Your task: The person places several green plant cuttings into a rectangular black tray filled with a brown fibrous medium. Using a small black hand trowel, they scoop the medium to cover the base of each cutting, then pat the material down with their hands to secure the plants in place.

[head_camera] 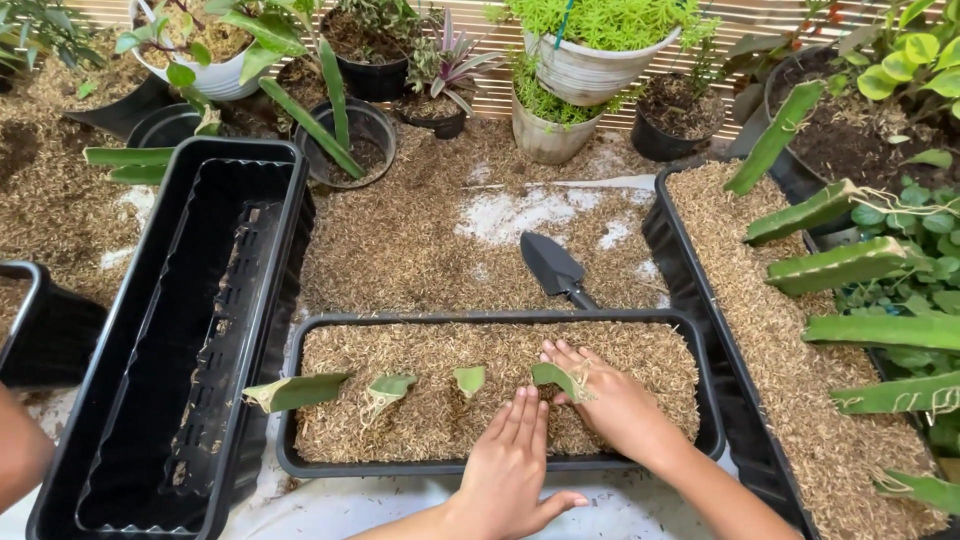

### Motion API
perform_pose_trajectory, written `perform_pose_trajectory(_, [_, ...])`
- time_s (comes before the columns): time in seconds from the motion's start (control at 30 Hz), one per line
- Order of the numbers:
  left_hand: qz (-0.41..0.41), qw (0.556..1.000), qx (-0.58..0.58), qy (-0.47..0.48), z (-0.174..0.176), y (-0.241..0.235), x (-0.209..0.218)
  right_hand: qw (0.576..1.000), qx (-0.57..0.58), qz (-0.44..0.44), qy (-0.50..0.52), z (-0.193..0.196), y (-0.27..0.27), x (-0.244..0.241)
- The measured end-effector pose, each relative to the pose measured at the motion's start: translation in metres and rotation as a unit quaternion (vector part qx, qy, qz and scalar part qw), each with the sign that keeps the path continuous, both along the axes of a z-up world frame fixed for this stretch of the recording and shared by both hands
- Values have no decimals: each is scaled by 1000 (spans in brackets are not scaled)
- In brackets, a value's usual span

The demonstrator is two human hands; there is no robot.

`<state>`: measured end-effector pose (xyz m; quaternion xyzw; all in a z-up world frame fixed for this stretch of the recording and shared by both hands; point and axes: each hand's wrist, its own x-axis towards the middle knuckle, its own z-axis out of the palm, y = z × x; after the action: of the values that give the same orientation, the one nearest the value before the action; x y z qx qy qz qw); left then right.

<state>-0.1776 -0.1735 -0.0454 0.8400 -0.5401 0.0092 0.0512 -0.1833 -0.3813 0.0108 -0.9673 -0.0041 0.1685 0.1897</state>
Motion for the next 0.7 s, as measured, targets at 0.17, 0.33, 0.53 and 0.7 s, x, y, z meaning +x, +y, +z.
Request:
perform_pose_trajectory(0.17, [9, 1000, -21, 4, -1, 1, -2, 1000, -7, 21, -22, 7, 1, -1])
perform_pose_trajectory(0.33, [20, 999, -24, 38, 17, 5, 3, 999, 11, 8, -29, 45, -6, 12])
perform_pose_trajectory(0.53, [39, 992, -119, 4, 35, 11, 10, 977, 19, -28, -211, 72, -40, 57])
perform_pose_trajectory(0.7, [12, 1000, -8, 4, 9, 8, 16, 994, 63, 87, -15, 44, -42, 140])
